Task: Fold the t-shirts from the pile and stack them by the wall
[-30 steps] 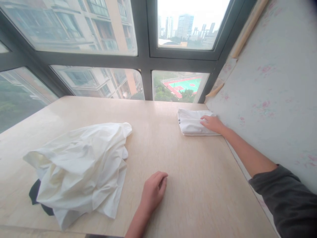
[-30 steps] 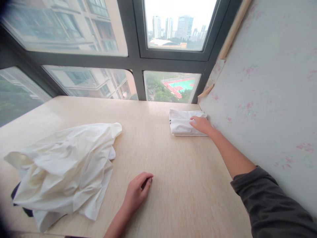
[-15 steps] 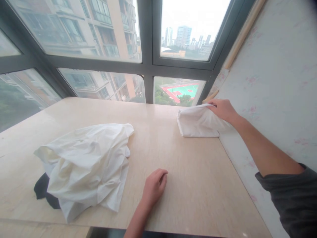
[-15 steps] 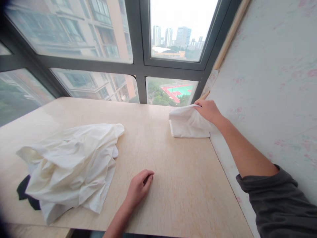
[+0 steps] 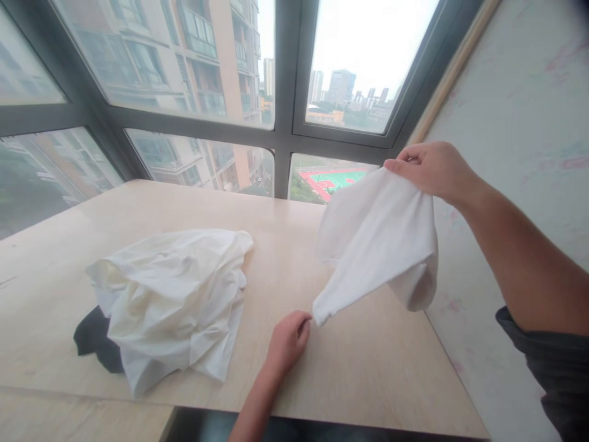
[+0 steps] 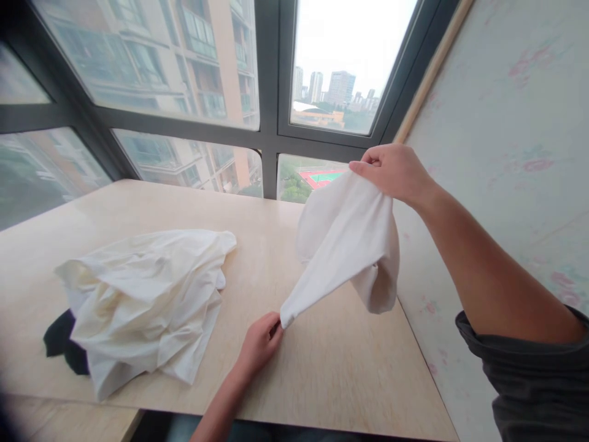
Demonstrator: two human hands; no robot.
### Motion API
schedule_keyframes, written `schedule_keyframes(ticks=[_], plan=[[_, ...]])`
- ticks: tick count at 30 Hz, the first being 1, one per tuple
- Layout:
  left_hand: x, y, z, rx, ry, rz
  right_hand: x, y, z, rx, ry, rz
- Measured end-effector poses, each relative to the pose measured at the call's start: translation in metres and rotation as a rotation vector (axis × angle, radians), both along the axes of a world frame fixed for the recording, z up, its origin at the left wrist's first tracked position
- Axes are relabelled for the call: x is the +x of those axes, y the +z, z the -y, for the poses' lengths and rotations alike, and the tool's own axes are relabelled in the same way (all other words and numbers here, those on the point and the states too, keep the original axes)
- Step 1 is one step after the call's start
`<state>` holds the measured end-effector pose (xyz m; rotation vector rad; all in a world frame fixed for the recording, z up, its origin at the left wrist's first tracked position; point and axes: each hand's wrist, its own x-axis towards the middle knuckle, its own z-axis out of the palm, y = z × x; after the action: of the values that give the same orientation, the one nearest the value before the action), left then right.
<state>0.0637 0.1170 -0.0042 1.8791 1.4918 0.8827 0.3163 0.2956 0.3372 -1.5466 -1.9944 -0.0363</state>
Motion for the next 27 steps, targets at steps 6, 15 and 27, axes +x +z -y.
schedule_keyframes(ticks=[6, 15, 27], plan=[[0.012, 0.014, 0.005, -0.024, -0.019, 0.011, -0.027, 0.008, 0.026, -0.148, 0.147, -0.252], [0.083, 0.028, 0.011, -0.236, -0.019, 0.644, -0.035, -0.016, 0.030, -0.635, 0.418, -0.562], [-0.002, 0.081, -0.033, -0.197, 0.200, 1.193, -0.028, -0.032, 0.047, -0.737, 0.662, -0.509]])
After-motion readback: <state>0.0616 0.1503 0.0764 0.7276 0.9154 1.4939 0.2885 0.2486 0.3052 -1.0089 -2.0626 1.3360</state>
